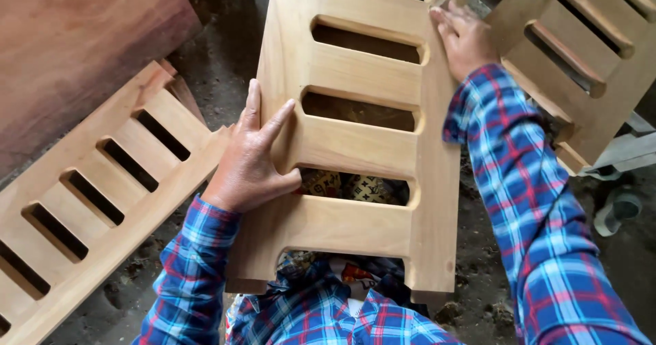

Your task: The person sands a wooden chair backrest using a sanding block. They hold the piece on their lap and rub the sanding block across the flat surfaces and edges, flipping the piece over to sand both sides.

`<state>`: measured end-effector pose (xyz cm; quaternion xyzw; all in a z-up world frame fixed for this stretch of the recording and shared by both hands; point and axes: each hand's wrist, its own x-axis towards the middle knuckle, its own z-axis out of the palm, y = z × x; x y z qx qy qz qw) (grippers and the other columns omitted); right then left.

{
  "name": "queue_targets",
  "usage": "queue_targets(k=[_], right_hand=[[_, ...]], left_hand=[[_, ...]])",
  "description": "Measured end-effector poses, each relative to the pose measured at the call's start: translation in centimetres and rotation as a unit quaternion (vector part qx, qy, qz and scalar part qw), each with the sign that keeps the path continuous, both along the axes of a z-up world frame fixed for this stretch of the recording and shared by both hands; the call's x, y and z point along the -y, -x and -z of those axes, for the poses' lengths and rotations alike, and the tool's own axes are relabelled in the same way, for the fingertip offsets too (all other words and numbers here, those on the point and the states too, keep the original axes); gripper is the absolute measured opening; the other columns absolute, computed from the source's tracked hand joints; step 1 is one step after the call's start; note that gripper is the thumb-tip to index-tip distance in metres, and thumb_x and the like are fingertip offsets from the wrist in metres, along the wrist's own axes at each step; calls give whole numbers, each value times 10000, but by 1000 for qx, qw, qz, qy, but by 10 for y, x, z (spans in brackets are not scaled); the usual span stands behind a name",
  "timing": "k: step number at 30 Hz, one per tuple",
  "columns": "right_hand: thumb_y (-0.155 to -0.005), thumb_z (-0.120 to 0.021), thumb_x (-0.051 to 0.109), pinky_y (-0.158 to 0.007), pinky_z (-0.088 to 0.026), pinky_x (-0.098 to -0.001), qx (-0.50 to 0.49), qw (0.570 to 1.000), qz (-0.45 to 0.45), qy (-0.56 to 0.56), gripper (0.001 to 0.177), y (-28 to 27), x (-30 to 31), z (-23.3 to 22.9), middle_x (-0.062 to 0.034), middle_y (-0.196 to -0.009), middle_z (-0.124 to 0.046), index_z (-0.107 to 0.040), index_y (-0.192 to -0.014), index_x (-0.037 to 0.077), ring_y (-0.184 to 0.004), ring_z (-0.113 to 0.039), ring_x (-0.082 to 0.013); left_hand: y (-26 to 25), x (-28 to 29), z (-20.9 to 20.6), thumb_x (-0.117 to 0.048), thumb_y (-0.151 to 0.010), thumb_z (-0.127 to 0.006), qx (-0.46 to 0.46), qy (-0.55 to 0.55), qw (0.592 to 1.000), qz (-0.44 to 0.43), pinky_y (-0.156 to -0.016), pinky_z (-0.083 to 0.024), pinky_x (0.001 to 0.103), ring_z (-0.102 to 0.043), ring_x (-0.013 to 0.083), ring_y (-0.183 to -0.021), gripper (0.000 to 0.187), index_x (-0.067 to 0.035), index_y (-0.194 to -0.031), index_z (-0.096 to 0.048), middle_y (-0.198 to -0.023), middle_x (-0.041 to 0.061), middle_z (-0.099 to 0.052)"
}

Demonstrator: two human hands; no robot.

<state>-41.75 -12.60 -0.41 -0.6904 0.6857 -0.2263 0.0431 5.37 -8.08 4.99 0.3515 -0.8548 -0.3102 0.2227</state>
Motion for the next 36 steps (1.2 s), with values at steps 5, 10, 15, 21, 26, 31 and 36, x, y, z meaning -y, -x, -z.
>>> queue_targets(k=[5,10,15,21,26,31,36], right_hand=[[-1065,-512,76,-1165,-267,-562,22,997,68,-42,400,-69,-45,-43,-243,-1540,-414,-557,-1463,93,-1422,-333,-472],[-1103,-480,123,-1193,-347,-559,7,1000,-3,29,371,-141,-146,-73,-302,-1515,-477,-558,-1454,33,-1417,-439,-469],[-1029,-576,153,-1210,-399,-501,17,1000,-13,-13,372,-152,-217,-66,-185,-1528,-518,-610,-1396,99,-1462,-452,-401],[-1003,-537,-58,-1193,-388,-553,-10,1000,-27,-9,416,-111,-139,-59,-249,-1496,-531,-619,-1389,75,-1431,-450,-457],[-1069,-571,50,-1145,-378,-546,-4,1000,2,15,358,-43,-27,-26,-279,-1474,-523,-588,-1425,10,-1382,-457,-462],[-1142,-520,210,-1110,-353,-486,-28,999,-16,34,356,25,47,18,-305,-1419,-574,-689,-1375,1,-1318,-512,-449],[-1111,-560,192,-1145,-309,-500,19,996,85,-30,321,-25,18,-18,-243,-1506,-452,-624,-1408,86,-1400,-383,-429]], left_hand=[[0,0,-2,-240,-611,-783,-8,-10,1000,-5,-1209,-280,493,-222,506,-1531,1014,-116,-1551,-422,-1646,348,-21],[-2,-1,-2,-293,-614,-783,7,5,1000,-10,-1138,-292,555,-289,516,-1496,1029,-132,-1560,-410,-1646,351,-49],[0,1,-2,-238,-612,-769,-6,32,999,12,-1180,-313,559,-217,577,-1516,985,-80,-1531,-451,-1636,367,-22],[1,3,-6,-191,-626,-761,-6,8,1000,23,-1236,-244,538,-83,555,-1546,987,-50,-1539,-411,-1628,375,22],[3,4,-8,-201,-615,-762,-12,1,1000,15,-1245,-220,489,-68,520,-1555,993,-67,-1535,-416,-1615,410,4],[1,2,-7,-186,-635,-760,-14,-13,1000,17,-1248,-229,498,-60,517,-1560,978,-91,-1544,-413,-1630,378,11],[1,0,-8,-230,-628,-761,1,5,1000,-3,-1154,-331,508,-321,550,-1476,964,-104,-1532,-450,-1636,371,-23]])
